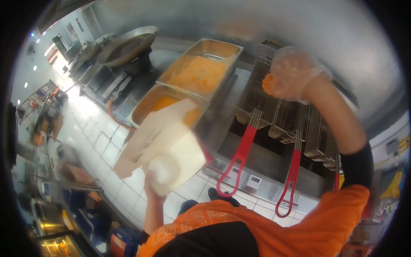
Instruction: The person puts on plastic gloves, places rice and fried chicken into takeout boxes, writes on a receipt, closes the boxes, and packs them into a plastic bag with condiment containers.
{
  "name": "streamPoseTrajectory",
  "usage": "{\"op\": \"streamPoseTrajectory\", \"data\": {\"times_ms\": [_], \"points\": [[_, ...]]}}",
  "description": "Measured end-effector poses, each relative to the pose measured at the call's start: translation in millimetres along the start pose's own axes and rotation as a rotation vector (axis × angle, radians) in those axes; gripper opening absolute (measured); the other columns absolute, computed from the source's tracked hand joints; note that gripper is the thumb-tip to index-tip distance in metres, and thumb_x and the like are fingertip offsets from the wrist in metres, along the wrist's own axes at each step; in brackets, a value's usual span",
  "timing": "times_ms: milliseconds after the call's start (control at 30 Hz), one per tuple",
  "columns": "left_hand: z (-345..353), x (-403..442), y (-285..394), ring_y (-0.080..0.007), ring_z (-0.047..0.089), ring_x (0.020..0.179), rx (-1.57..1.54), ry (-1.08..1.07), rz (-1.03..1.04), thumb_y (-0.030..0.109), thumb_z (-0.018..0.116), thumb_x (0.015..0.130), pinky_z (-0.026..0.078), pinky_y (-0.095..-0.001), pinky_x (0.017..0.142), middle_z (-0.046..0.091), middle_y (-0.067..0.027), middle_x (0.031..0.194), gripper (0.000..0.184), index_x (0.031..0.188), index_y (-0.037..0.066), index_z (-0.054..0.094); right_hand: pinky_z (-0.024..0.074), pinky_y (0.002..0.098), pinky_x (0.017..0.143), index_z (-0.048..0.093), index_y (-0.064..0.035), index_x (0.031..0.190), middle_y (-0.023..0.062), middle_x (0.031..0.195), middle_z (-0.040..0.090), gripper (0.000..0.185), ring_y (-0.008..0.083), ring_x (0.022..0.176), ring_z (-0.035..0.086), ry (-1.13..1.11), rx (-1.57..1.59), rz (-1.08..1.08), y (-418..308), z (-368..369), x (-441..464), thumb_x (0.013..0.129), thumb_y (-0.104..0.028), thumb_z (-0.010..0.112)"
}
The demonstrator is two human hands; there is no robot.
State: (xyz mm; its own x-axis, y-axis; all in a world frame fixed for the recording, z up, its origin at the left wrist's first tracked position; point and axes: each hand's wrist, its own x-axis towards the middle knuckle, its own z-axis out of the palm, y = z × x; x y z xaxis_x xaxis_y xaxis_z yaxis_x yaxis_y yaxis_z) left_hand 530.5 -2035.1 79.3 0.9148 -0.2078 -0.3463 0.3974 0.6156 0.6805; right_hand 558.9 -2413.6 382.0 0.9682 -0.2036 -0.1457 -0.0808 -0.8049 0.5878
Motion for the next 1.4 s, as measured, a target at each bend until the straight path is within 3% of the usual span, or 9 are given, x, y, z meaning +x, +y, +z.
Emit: {"op": "streamPoseTrajectory", "data": {"times_ms": [100, 267, 433, 700, 767, 933, 1067, 1133, 1400], "points": [[11, -9, 17, -0.0283, 0.045, 0.125, 0.063, -0.142, 0.021, 0.034, 0.058, 0.087, 0.041, -0.0418, 0.102, 0.041, -0.0136, 0.138, 0.071, 0.143, 0.008, 0.024, 0.0523, 0.0409, 0.076, 0.068, 0.0001, 0.095, 0.0183, 0.09, 0.066, 0.051, 0.0289, 0.087, 0.066, -0.079, 0.315, 0.074, -11, -69, -71, 0.081, -0.047, 0.053], [27, -62, 50, -0.027, 0.04, 0.13, 0.079, -0.337, -0.009, 0.024, 0.055, 0.088, 0.041, -0.041, 0.103, 0.035, -0.011, 0.141, 0.071, 0.146, 0.016, 0.016, 0.0536, 0.0379, 0.073, 0.065, 0.0008, 0.105, 0.0144, 0.091, 0.065, 0.063, 0.0274, 0.085, 0.064, 0.117, 1.099, -0.448, -54, -62, -133, 0.081, -0.058, 0.057], [-9, -100, 71, -0.0263, 0.043, 0.127, 0.112, -0.408, -0.052, 0.019, 0.052, 0.086, 0.046, -0.0406, 0.098, 0.037, -0.0112, 0.139, 0.068, 0.145, 0.015, 0.018, 0.0526, 0.0383, 0.066, 0.068, -0.0048, 0.104, 0.0144, 0.087, 0.066, 0.054, 0.0254, 0.082, 0.065, -0.26, 0.534, -0.355, -152, -123, -173, 0.081, -0.053, 0.054], [-28, -165, 64, -0.0272, 0.046, 0.124, -0.034, -0.398, -0.307, 0.02, 0.051, 0.086, 0.043, -0.0408, 0.101, 0.043, -0.0132, 0.133, 0.062, 0.141, 0.013, 0.024, 0.0361, 0.0495, 0.096, 0.061, -0.0057, 0.113, 0.0149, 0.105, 0.061, 0.052, 0.0272, 0.099, 0.058, 0.114, 0.511, -0.45, -198, -86, -274, 0.083, -0.047, 0.058], [-22, -184, 54, -0.0274, 0.046, 0.124, 0.074, -0.494, -0.268, 0.021, 0.052, 0.086, 0.043, -0.041, 0.101, 0.042, -0.0134, 0.134, 0.062, 0.141, 0.013, 0.024, 0.0445, 0.0407, 0.083, 0.064, -0.0057, 0.107, 0.0162, 0.102, 0.062, 0.046, 0.0285, 0.093, 0.06, 0.436, 0.521, -0.383, -197, -53, -324, 0.084, -0.045, 0.054], [-7, -245, -4, -0.0284, 0.046, 0.125, 0.236, -0.691, -0.39, 0.026, 0.054, 0.084, 0.045, -0.0423, 0.099, 0.04, -0.0143, 0.136, 0.063, 0.139, 0.012, 0.027, 0.0442, 0.0416, 0.091, 0.052, -0.005, 0.124, 0.0163, 0.115, 0.058, 0.048, 0.0316, 0.106, 0.055, 0.578, 0.995, 0.02, -169, 31, -480, 0.087, -0.036, 0.057], [13, -319, -102, -0.0315, 0.057, 0.113, 0.199, -0.804, -0.518, 0.033, 0.046, 0.089, 0.047, -0.0429, 0.097, 0.054, -0.0195, 0.125, 0.057, 0.132, -0.004, 0.042, 0.0436, 0.0442, 0.094, 0.028, -0.0092, 0.144, 0.013, 0.133, 0.046, 0.077, 0.0271, 0.117, 0.052, 0.868, 1.863, 0.775, -211, 134, -622, 0.083, -0.037, 0.065], [37, -373, -148, -0.032, 0.056, 0.113, 0.204, -0.95, -0.668, 0.036, 0.047, 0.089, 0.047, -0.0432, 0.097, 0.054, -0.0202, 0.125, 0.058, 0.131, -0.004, 0.043, 0.0415, 0.0469, 0.099, 0.011, -0.0171, 0.15, 0.0094, 0.142, 0.035, 0.101, 0.0244, 0.125, 0.044, 0.648, 2.268, 0.868, -239, 190, -706, 0.076, -0.05, 0.071], [86, -567, -382, -0.0298, 0.052, 0.118, 0.463, -1.532, -1.137, 0.04, 0.052, 0.087, 0.043, -0.0407, 0.101, 0.049, -0.0162, 0.129, 0.064, 0.139, 0.005, 0.034, 0.0313, 0.043, 0.11, 0.01, -0.0258, 0.15, 0.0043, 0.147, 0.029, 0.101, 0.0237, 0.134, 0.033, 1.372, 2.427, 1.529, -325, 218, -923, 0.075, -0.051, 0.072]]}}
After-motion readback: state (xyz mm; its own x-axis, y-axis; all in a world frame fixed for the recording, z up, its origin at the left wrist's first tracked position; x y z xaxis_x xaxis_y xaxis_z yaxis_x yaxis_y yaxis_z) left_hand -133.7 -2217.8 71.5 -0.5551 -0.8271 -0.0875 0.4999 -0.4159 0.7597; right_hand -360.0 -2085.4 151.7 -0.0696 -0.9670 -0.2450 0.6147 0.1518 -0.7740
